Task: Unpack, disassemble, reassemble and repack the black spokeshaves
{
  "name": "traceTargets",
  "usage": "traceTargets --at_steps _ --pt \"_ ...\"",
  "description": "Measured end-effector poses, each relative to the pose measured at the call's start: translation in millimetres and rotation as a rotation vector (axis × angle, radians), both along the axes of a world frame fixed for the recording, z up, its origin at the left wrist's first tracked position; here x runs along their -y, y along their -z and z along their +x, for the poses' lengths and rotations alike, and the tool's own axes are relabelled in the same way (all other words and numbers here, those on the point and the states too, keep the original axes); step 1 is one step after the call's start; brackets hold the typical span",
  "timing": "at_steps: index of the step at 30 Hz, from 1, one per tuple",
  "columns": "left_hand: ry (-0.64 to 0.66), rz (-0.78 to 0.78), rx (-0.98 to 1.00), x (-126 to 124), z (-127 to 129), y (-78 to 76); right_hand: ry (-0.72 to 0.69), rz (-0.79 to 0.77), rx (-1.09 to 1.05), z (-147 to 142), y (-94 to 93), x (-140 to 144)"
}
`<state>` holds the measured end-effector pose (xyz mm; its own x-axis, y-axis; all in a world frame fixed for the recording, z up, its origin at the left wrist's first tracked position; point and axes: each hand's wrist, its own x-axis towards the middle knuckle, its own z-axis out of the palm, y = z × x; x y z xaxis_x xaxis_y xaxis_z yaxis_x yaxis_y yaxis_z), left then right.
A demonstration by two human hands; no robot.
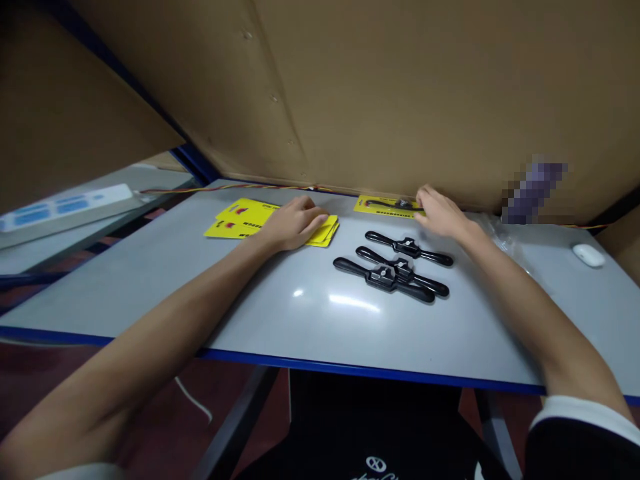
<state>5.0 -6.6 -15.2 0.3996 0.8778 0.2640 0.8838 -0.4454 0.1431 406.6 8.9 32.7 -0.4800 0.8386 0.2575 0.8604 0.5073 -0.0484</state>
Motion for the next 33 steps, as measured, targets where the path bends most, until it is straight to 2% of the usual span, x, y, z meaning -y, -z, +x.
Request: traceTargets --at_steps 4,8,11,14,19,22,25,29,33 --pt "-0.037 -0.008 -0.035 2.6 4.1 -2.5 0.033 -0.117 -0.066 -16.5 22.9 -22.1" --pt "0.002 0.030 -0.006 4.8 1.2 -9.9 0.010 -0.104 -0.220 -16.0 38.5 -31.2" --pt "0.028 0.087 0.080 9.6 -1.0 -19.0 -0.022 -0.119 -0.246 -8.2 40.3 -33.3" --pt "-0.008 0.121 0.113 17.2 4.2 -25.0 -0.033 -0.126 -0.211 -3.6 40.5 -32.3" --pt "0.039 0.024 0.096 28.2 26.0 -24.3 0.022 -0.133 -0.196 -9.3 41.4 -38.6" --pt "0.074 -0.019 0.099 30.9 35.9 -22.2 -0.012 -0.153 -0.207 -13.6 39.5 -42.6" --pt "0.058 -0.015 0.115 32.6 39.6 -20.4 -0.055 -0.141 -0.243 -13.4 36.6 -33.6" --pt "0.058 -0.029 0.154 34.9 40.3 -18.6 -0.087 -0.137 -0.255 -2.7 31.2 -4.5" --pt "0.069 -0.009 0.226 35.9 42.2 -16.7 -0.050 -0.157 -0.220 14.5 27.1 20.3"
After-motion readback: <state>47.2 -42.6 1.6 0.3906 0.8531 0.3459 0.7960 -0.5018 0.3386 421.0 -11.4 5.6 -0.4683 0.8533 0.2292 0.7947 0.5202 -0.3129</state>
